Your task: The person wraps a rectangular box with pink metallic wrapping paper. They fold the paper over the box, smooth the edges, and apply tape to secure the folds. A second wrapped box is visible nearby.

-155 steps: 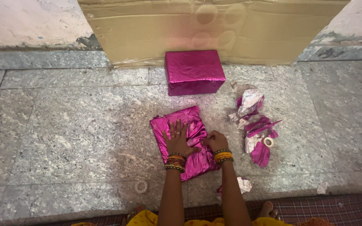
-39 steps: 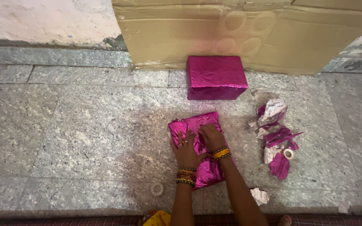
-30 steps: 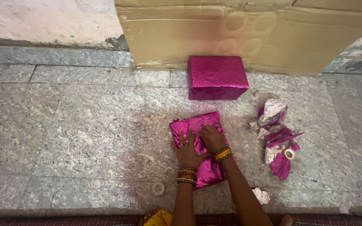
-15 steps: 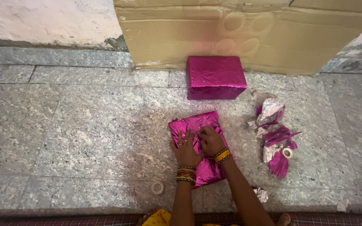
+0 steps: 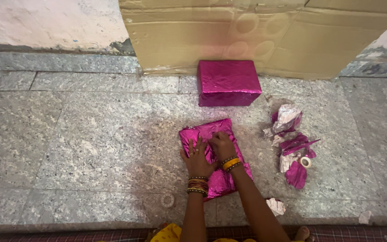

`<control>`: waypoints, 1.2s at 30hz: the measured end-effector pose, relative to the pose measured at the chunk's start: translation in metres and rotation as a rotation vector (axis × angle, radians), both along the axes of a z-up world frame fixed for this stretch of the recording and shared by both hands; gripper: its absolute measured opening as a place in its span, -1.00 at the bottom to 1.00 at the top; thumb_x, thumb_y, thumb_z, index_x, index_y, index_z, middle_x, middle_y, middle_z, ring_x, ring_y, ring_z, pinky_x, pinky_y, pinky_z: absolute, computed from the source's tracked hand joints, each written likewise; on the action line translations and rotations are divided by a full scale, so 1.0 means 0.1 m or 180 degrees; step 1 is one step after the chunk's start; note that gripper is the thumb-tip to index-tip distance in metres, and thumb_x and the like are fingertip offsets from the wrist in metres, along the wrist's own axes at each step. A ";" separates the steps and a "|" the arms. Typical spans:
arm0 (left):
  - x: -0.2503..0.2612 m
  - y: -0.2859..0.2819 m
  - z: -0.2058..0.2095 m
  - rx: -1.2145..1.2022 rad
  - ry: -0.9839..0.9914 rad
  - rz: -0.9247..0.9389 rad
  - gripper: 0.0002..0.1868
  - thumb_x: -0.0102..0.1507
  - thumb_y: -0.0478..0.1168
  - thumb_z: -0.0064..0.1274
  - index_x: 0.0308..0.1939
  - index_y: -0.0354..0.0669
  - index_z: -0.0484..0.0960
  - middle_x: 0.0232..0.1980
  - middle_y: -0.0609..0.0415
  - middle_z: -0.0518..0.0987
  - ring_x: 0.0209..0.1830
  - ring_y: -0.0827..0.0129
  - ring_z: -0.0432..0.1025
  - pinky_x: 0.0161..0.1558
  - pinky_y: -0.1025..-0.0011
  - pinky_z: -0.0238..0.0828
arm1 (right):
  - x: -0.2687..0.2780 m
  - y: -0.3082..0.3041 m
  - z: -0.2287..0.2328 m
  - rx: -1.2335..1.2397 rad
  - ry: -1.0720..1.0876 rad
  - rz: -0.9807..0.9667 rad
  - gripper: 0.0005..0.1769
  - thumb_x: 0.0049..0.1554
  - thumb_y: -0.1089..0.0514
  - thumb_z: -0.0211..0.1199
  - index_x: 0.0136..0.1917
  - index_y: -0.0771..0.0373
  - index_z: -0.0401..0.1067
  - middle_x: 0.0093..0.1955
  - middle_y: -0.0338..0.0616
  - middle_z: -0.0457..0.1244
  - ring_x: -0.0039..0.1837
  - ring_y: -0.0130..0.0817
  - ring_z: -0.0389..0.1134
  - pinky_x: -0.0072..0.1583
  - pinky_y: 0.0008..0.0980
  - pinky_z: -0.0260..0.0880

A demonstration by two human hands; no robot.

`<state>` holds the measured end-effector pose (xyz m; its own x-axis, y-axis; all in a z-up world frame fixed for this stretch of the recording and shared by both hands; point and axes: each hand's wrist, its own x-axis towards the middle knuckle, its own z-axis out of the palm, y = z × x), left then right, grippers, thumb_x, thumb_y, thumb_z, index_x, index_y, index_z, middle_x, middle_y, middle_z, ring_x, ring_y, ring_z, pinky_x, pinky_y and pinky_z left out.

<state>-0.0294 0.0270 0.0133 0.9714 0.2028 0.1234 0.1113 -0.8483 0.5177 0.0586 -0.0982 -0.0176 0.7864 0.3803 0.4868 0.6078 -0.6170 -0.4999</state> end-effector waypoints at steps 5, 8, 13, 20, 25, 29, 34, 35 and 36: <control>0.01 0.03 0.02 -0.0251 0.0463 -0.0078 0.16 -0.22 0.43 0.39 0.37 0.09 0.40 0.63 0.24 0.06 0.66 0.10 -0.23 0.43 -0.48 -0.48 | 0.13 -0.26 0.21 0.0548 0.1433 0.0390 -0.71 0.07 0.27 0.36 0.10 0.20 0.57 0.04 -0.12 0.41 0.04 -0.30 0.46 0.11 -0.32 0.50; 0.00 0.05 -0.12 -0.0408 0.0216 -0.0153 0.01 -0.04 0.46 0.29 0.35 0.05 0.44 0.62 0.19 0.08 0.66 0.04 -0.24 0.41 -0.49 -0.51 | 0.05 -0.58 0.39 0.1051 0.1712 0.0376 -0.80 0.07 0.30 0.40 0.01 0.26 0.59 0.07 -0.15 0.42 0.03 -0.40 0.46 0.09 -0.38 0.53; 0.11 0.11 -0.47 -0.0600 -0.0122 -0.0092 -0.34 0.20 0.30 0.13 0.31 0.19 0.54 0.60 0.20 0.23 0.67 0.03 -0.14 0.44 -0.47 -0.51 | -0.09 -0.90 0.45 0.0887 0.3095 0.0452 -0.86 0.05 0.33 0.39 -0.07 0.27 0.61 -0.12 -0.16 0.46 -0.10 -0.39 0.48 0.00 -0.36 0.56; 0.03 0.06 -0.48 -0.0524 -0.0676 0.0028 -0.57 0.09 0.11 0.30 0.01 0.20 0.70 0.40 0.24 0.48 0.59 0.07 0.07 0.50 -0.37 -0.36 | -0.17 -0.91 0.33 0.0323 0.2358 0.1176 -0.79 -0.05 0.37 0.45 -0.11 0.25 0.59 -0.10 -0.21 0.43 -0.05 -0.39 0.44 0.03 -0.35 0.48; -0.02 0.00 -0.21 -0.0514 -0.0946 -0.0391 -0.66 0.13 0.00 0.28 0.00 0.25 0.75 0.38 0.22 0.52 0.61 0.06 0.09 0.49 -0.41 -0.41 | -0.30 -0.67 0.38 0.0249 0.2095 0.0732 -0.63 -0.20 0.35 0.46 -0.09 0.20 0.50 -0.12 -0.16 0.29 -0.07 -0.27 0.38 0.01 -0.27 0.45; -0.10 -0.02 -0.09 -0.0222 -0.0357 -0.0743 -0.51 0.05 0.00 0.33 0.08 0.24 0.71 0.47 0.12 0.39 0.61 -0.04 -0.02 0.44 -0.45 -0.52 | -0.33 -0.67 0.34 0.0106 0.1372 0.0603 -0.85 -0.02 0.26 0.43 -0.13 0.17 0.56 -0.13 -0.12 0.33 -0.05 -0.16 0.38 0.02 -0.24 0.43; -0.08 0.00 -0.02 -0.0269 0.0040 -0.0826 -0.30 -0.05 0.03 0.40 0.20 0.28 0.61 0.54 0.15 0.26 0.62 0.00 -0.11 0.47 -0.40 -0.56 | -0.30 -0.67 0.25 0.0101 0.1351 0.0527 -0.91 0.03 0.23 0.38 -0.15 0.20 0.51 -0.15 -0.11 0.35 -0.05 -0.15 0.40 0.03 -0.22 0.42; -0.08 0.00 -0.01 -0.0274 -0.0007 -0.0834 -0.30 -0.05 0.03 0.40 0.21 0.29 0.61 0.54 0.16 0.26 0.63 0.00 -0.12 0.47 -0.40 -0.56 | -0.30 -0.66 0.24 0.0138 0.1399 0.0510 -0.91 0.05 0.21 0.38 -0.16 0.20 0.50 -0.16 -0.12 0.36 -0.05 -0.16 0.41 0.03 -0.23 0.43; -0.09 0.00 0.00 -0.0281 -0.0056 -0.0837 -0.30 -0.04 0.03 0.41 0.21 0.30 0.61 0.55 0.16 0.26 0.64 0.00 -0.13 0.47 -0.40 -0.57 | -0.31 -0.65 0.24 0.0142 0.1380 0.0403 -0.90 0.05 0.21 0.37 -0.14 0.21 0.49 -0.15 -0.11 0.35 -0.05 -0.15 0.41 0.03 -0.22 0.43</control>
<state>-0.0380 0.0269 0.0128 0.9900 -0.0453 0.1337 -0.1163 -0.7983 0.5909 0.0278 -0.1630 0.0068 0.8698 0.4728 0.1409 0.4058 -0.5233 -0.7493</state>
